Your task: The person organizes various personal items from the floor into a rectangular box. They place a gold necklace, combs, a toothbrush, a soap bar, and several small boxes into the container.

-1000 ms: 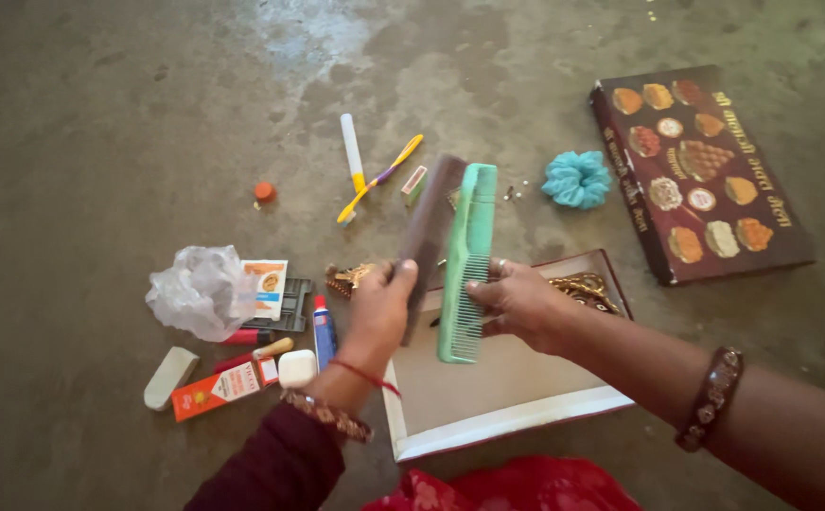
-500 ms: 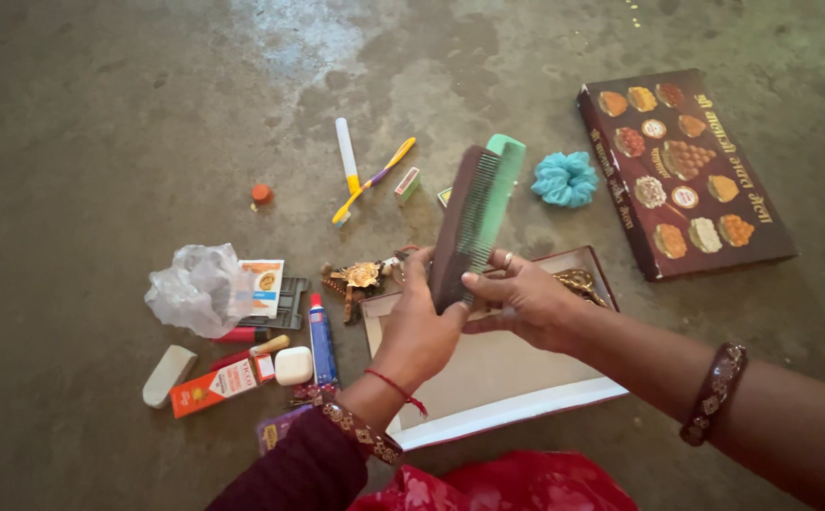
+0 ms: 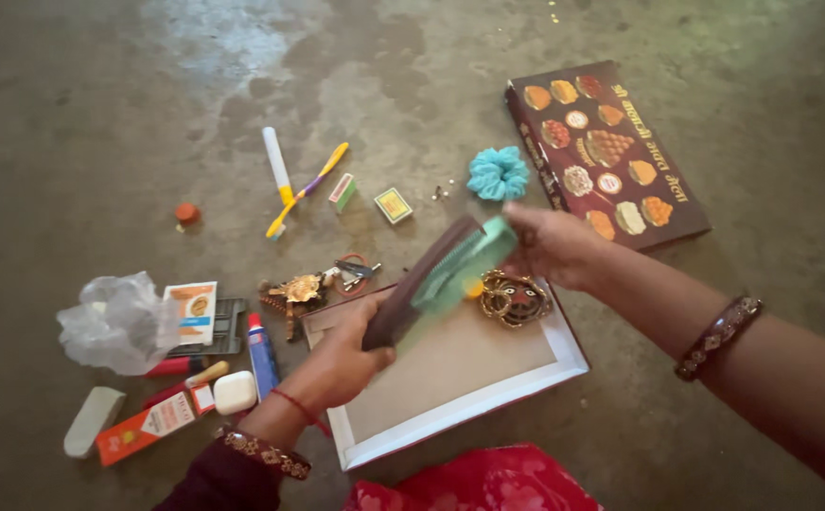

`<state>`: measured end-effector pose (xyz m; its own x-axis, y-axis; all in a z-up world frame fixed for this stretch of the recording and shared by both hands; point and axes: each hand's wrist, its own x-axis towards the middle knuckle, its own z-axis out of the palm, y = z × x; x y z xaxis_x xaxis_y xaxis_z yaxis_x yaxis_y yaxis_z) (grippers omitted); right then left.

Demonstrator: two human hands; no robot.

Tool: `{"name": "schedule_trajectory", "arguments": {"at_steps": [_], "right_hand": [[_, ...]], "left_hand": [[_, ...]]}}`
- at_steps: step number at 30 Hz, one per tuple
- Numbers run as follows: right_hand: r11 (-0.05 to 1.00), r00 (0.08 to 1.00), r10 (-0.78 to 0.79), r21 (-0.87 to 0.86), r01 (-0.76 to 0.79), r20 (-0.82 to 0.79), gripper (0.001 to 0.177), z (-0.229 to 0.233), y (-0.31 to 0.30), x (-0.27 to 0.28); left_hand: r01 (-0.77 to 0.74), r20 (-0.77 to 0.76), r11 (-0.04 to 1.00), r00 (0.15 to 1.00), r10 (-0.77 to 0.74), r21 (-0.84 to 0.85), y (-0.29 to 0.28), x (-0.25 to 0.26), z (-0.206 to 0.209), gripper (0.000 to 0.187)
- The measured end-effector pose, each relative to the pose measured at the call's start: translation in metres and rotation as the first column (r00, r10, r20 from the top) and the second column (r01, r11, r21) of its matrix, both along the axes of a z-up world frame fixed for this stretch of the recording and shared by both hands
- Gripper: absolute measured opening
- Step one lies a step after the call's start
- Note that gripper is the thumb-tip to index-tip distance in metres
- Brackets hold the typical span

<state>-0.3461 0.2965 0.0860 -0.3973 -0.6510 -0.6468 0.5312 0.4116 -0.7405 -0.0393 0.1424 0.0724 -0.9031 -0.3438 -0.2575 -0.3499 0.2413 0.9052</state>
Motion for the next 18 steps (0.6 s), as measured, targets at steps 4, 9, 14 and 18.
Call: {"name": "schedule_trajectory", "arguments": {"at_steps": [4,9,14,18], "right_hand": [[0.957,0.968,0.192,0.25,-0.149,-0.161,0.039,-0.014,0.027,-0.002],[0.824,0.771,0.516,0.462,-0.328,-0.374,0.04,-0.016,0.033,-0.001],[0.819,0.704,0.563,0.403,-0.408,-0.433,0.037,-0.017,0.026,0.005],[0.756,0.582,0.649,0.496,-0.427,-0.489,0.039,-0.015,0.022,0.019]], "left_hand": [[0.084,0.173,0.996,0.982,-0.08,-0.014,0.002,0.005,-0.012,0.066],[0.188,0.2,0.98,0.965,-0.172,-0.064,0.01,0.005,-0.022,0.056],[0.284,0.223,0.952,0.941,-0.254,-0.113,0.024,0.006,-0.033,0.05],[0.295,0.224,0.941,0.94,-0.256,-0.165,0.041,0.002,-0.044,0.047]]}}
